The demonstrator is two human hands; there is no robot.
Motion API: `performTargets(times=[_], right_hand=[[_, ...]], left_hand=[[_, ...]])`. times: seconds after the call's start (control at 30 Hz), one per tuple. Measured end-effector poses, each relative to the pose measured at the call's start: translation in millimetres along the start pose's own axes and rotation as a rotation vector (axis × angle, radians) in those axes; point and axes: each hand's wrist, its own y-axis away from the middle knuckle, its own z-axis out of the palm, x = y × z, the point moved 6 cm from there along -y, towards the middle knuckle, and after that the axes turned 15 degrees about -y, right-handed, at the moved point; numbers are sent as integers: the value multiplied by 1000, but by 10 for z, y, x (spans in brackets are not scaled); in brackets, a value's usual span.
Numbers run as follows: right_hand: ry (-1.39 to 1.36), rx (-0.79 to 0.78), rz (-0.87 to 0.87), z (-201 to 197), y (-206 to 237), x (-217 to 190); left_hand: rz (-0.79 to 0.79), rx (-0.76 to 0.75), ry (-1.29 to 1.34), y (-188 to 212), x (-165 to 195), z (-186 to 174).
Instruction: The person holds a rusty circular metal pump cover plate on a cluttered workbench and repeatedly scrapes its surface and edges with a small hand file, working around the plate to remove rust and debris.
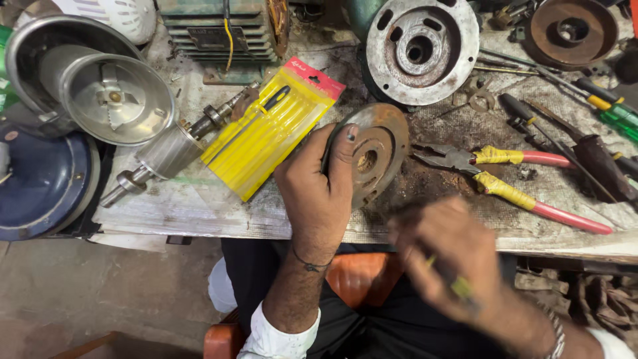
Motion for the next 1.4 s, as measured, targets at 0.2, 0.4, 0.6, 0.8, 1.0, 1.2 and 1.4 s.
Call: performTargets(times=[0.2,0.4,0.6,0.8,1.0,1.2,1.4], right_hand=[[13,31,-17,43,114,165],[104,83,116,27,126,247],[-3,34,82,-8,-62,76],[-4,72,147,35,-160,15],[2,38,164,8,-62,112],[37,-8,27,32,44,114],[87,-32,39,27,92,119]], left_hand=[[-8,0,25,-17,-11,-3],[-19,-13,24,-17,-12,12],[-28,-22,51,-23,-26,20],[-32,-25,50,-25,-10,14],[-61,-32,59,-25,-19,22],[-48,-23,57,-20,-13,20],[-26,-5,65,-25,-18,13]])
